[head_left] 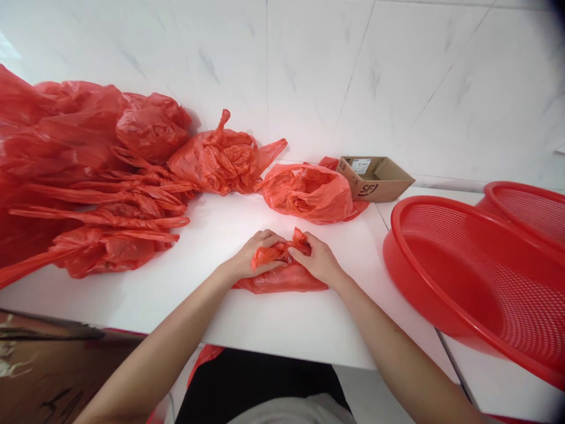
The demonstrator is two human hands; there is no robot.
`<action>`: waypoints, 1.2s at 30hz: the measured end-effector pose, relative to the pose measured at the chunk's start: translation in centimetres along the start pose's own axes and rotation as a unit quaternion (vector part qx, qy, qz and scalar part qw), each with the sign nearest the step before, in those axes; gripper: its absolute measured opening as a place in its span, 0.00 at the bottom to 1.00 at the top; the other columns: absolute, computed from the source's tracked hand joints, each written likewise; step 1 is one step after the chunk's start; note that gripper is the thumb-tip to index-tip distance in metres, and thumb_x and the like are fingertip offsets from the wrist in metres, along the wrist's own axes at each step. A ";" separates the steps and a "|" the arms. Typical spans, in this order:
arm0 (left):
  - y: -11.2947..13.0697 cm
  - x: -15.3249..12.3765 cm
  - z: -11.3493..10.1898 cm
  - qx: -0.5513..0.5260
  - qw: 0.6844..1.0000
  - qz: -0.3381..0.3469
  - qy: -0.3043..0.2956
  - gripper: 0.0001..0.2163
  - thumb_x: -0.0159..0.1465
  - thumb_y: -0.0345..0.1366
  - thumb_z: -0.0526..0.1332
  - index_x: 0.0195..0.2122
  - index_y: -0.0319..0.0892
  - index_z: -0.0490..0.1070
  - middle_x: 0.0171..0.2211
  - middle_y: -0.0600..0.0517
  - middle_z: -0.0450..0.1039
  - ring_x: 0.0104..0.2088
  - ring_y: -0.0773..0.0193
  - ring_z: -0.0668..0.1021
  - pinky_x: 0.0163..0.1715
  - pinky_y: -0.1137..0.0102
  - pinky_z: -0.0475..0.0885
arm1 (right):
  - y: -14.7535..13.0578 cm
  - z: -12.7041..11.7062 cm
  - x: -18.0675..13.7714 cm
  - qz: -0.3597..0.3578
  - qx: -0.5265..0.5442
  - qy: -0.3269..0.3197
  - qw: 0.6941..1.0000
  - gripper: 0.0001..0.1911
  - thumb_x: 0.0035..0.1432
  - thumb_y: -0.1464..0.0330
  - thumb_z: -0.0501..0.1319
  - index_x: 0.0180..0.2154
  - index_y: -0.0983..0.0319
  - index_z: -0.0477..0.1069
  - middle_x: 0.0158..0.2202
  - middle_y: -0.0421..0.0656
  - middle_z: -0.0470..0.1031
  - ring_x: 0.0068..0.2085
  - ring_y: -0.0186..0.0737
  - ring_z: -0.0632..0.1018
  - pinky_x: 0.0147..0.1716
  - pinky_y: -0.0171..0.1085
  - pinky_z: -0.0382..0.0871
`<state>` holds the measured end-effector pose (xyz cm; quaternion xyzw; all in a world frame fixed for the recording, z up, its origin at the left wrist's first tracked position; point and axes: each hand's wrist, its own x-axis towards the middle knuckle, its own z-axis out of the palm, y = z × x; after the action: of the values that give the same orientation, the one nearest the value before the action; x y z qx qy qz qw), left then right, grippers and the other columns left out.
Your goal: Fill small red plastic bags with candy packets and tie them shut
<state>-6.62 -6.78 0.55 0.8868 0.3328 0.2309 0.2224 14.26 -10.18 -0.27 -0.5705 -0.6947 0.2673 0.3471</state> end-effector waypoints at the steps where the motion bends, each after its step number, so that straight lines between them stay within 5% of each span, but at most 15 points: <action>1: 0.1 0.0 0.1 0.016 1.000 0.003 -0.003 0.19 0.60 0.47 0.62 0.50 0.48 0.70 0.44 0.47 0.71 0.45 0.54 0.71 0.49 0.58 0.68 | 0.0 0.1 0.0 -0.003 -0.014 -0.004 1.000 0.10 0.57 0.58 0.58 0.33 0.58 0.65 0.33 0.38 0.72 0.34 0.37 0.73 0.36 0.36 0.65; 6: 0.9 0.4 0.8 0.049 0.998 -0.026 0.012 0.16 0.65 0.48 0.55 0.47 0.46 0.72 0.43 0.46 0.71 0.43 0.55 0.71 0.49 0.57 0.67 | 0.4 0.6 0.1 -0.005 -0.114 -0.009 0.993 0.05 0.59 0.65 0.53 0.34 0.58 0.65 0.33 0.39 0.72 0.33 0.37 0.72 0.33 0.35 0.62; 15: -0.4 0.8 1.8 0.050 0.998 -0.024 0.042 0.13 0.67 0.44 0.54 0.45 0.44 0.72 0.40 0.47 0.71 0.41 0.59 0.72 0.47 0.63 0.69 | 0.4 0.6 0.2 0.006 -0.227 -0.032 0.973 0.11 0.65 0.64 0.49 0.47 0.57 0.64 0.33 0.42 0.78 0.32 0.41 0.76 0.28 0.35 0.56; 26: -0.2 0.8 1.8 0.037 0.998 -0.044 0.031 0.09 0.63 0.35 0.57 0.43 0.44 0.71 0.35 0.52 0.68 0.35 0.63 0.75 0.37 0.70 0.70 | 0.3 0.9 0.4 0.006 -0.281 -0.036 0.959 0.12 0.66 0.65 0.47 0.47 0.58 0.63 0.32 0.42 0.78 0.30 0.42 0.76 0.26 0.36 0.52; 36: -0.2 0.8 1.7 0.037 0.997 -0.063 0.021 0.12 0.62 0.35 0.57 0.47 0.47 0.70 0.39 0.52 0.72 0.37 0.62 0.77 0.40 0.70 0.71 | 0.2 1.0 0.2 0.007 -0.331 -0.035 0.943 0.12 0.66 0.65 0.47 0.48 0.58 0.63 0.33 0.41 0.79 0.32 0.41 0.77 0.26 0.36 0.52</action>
<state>-5.20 -6.51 -0.72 0.8668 0.4006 0.2223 0.1970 13.59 -9.89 -0.99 -0.6483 -0.7518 0.0446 0.1123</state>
